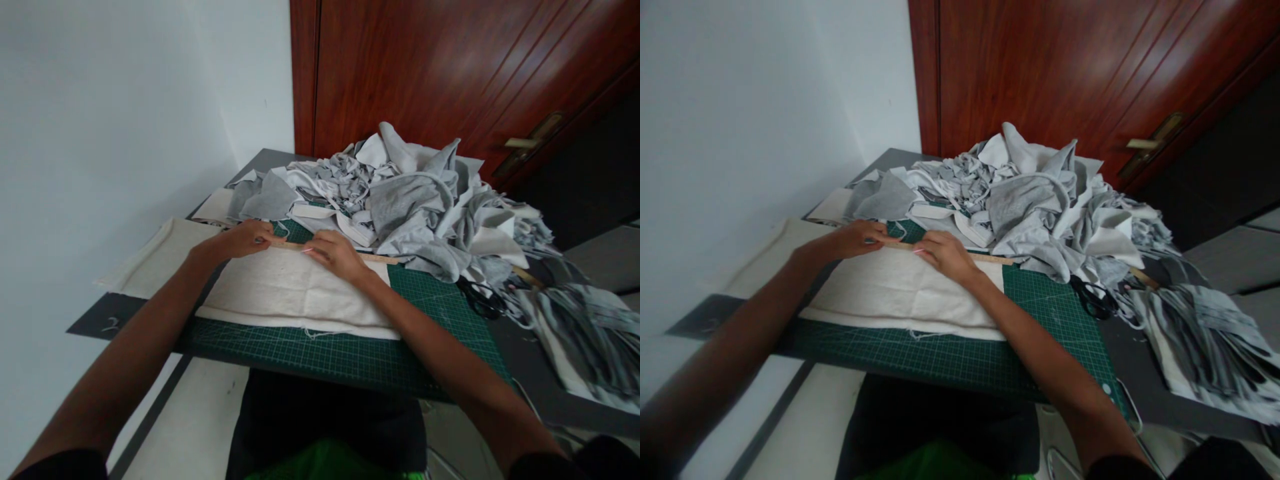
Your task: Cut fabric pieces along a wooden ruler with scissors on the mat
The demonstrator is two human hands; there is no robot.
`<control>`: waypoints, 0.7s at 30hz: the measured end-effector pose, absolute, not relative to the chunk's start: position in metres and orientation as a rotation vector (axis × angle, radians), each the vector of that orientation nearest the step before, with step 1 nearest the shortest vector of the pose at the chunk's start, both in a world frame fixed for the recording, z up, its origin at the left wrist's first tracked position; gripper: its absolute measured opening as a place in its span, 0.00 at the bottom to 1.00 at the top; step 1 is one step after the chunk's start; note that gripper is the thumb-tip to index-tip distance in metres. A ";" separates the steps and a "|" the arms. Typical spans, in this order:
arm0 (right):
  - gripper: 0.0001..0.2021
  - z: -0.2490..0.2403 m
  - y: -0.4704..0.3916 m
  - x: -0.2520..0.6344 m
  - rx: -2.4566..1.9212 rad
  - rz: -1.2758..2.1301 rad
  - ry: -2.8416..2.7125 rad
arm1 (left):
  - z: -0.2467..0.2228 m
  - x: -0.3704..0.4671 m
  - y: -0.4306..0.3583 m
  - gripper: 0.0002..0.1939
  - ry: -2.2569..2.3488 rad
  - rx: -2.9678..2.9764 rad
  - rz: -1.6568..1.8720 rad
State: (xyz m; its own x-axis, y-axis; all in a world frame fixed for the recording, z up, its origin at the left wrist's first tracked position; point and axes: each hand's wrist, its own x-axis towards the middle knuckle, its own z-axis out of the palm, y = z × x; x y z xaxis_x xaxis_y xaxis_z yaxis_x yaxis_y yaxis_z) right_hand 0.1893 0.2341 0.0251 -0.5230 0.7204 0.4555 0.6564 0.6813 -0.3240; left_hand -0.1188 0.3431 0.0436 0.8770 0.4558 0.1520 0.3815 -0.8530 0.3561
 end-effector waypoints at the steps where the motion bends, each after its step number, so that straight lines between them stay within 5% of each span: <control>1: 0.09 0.021 0.235 0.208 -1.052 0.137 -2.276 | 0.043 -0.119 0.343 0.19 0.641 2.736 0.318; 21: 0.11 -0.013 0.239 0.264 -0.968 0.026 -2.236 | 0.039 -0.082 0.337 0.22 0.525 2.827 0.444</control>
